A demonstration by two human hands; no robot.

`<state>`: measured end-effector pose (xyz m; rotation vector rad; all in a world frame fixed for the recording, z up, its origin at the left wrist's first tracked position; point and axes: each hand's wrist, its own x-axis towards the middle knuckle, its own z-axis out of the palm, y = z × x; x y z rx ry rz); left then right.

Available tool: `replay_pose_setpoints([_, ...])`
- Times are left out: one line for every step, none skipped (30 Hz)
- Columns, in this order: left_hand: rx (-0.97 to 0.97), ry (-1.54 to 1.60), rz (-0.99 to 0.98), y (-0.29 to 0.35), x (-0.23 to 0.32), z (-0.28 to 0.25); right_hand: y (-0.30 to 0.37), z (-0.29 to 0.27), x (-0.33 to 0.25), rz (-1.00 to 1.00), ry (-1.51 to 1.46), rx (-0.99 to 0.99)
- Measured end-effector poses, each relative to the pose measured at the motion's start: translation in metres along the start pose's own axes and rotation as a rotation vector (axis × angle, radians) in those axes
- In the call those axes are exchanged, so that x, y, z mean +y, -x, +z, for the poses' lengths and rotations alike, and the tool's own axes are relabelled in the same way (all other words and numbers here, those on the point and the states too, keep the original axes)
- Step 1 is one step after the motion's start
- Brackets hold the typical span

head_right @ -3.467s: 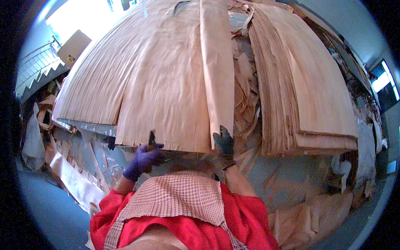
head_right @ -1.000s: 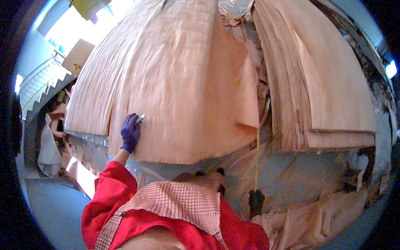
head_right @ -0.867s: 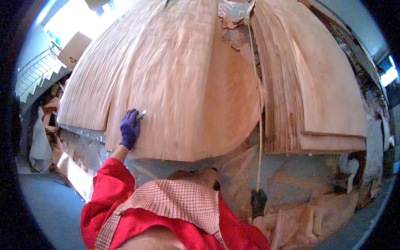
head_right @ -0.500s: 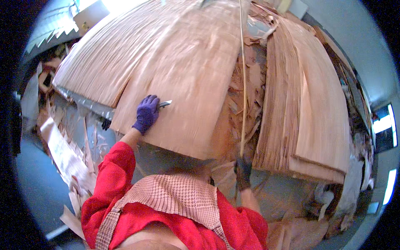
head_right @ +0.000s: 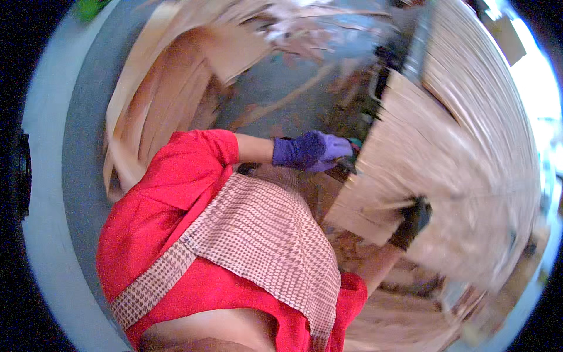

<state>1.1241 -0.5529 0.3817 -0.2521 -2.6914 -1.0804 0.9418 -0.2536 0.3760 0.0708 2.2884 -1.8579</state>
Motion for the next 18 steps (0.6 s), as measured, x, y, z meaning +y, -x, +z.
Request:
replay_pose_setpoints([0.032, 0.0, -0.081, 0.025, 0.002, 0.003, -0.02, -0.016, 0.004, -0.058, 0.162, -0.039])
replay_pose_setpoints([0.053, 0.011, -0.132, 0.041, 0.005, 0.007, -0.042, -0.036, 0.011, -0.12, 0.319, -0.055])
replay_pose_setpoints([0.089, 0.022, -0.201, 0.066, 0.005, 0.017, -0.05, -0.045, 0.022, -0.402, 0.556, -0.123])
replay_pose_setpoints([0.129, 0.036, -0.267, 0.078, 0.009, 0.025, -0.059, -0.056, 0.031, -0.717, 0.784, -0.113])
replay_pose_setpoints([0.168, 0.041, -0.351, 0.091, 0.011, 0.028, -0.057, -0.049, 0.024, -1.295, 1.035, -0.129])
replay_pose_setpoints([0.13, 0.109, -0.447, 0.094, 0.016, 0.019, -0.069, -0.077, 0.041, -0.814, 0.823, -0.069])
replay_pose_setpoints([0.139, 0.125, -0.533, 0.103, 0.016, 0.018, -0.072, -0.081, 0.045, -0.816, 0.917, -0.055])
replay_pose_setpoints([0.151, 0.147, -0.612, 0.111, 0.012, 0.022, -0.076, -0.082, 0.046, -0.825, 1.011, -0.046])
replay_pose_setpoints([0.167, 0.164, -0.7, 0.119, 0.008, 0.026, -0.068, -0.072, 0.035, -1.347, 1.382, -0.042])
replay_pose_setpoints([0.191, 0.189, -0.763, 0.126, 0.004, 0.021, -0.066, -0.064, 0.05, -0.906, 0.979, 0.011])
replay_pose_setpoints([0.261, 0.265, -0.777, 0.08, -0.002, 0.036, -0.099, -0.08, 0.029, -0.766, 0.808, 0.03])
replay_pose_setpoints([0.3, 0.328, -0.819, 0.069, -0.006, 0.038, -0.125, -0.103, 0.015, -0.594, 0.611, 0.088])
replay_pose_setpoints([0.314, 0.331, -0.853, 0.07, -0.007, 0.037, -0.11, -0.078, 0.008, -0.522, 0.524, 0.073])
replay_pose_setpoints([0.336, 0.339, -0.882, 0.069, -0.007, 0.033, -0.082, -0.041, -0.02, -0.461, 0.444, 0.061])
replay_pose_setpoints([0.366, 0.349, -0.915, 0.068, -0.008, 0.031, -0.049, 0.005, -0.052, -0.265, 0.32, 0.038])
replay_pose_setpoints([0.364, 0.35, -0.895, 0.062, -0.009, 0.027, -0.053, 0.006, -0.048, -0.2, 0.423, -0.048])
replay_pose_setpoints([0.345, 0.354, -0.868, 0.05, -0.011, 0.023, -0.072, 0.006, -0.019, -0.029, 0.278, -0.224])
replay_pose_setpoints([0.339, 0.409, -0.835, 0.041, -0.011, 0.018, -0.091, 0.0, 0.003, -0.044, 0.276, -0.242])
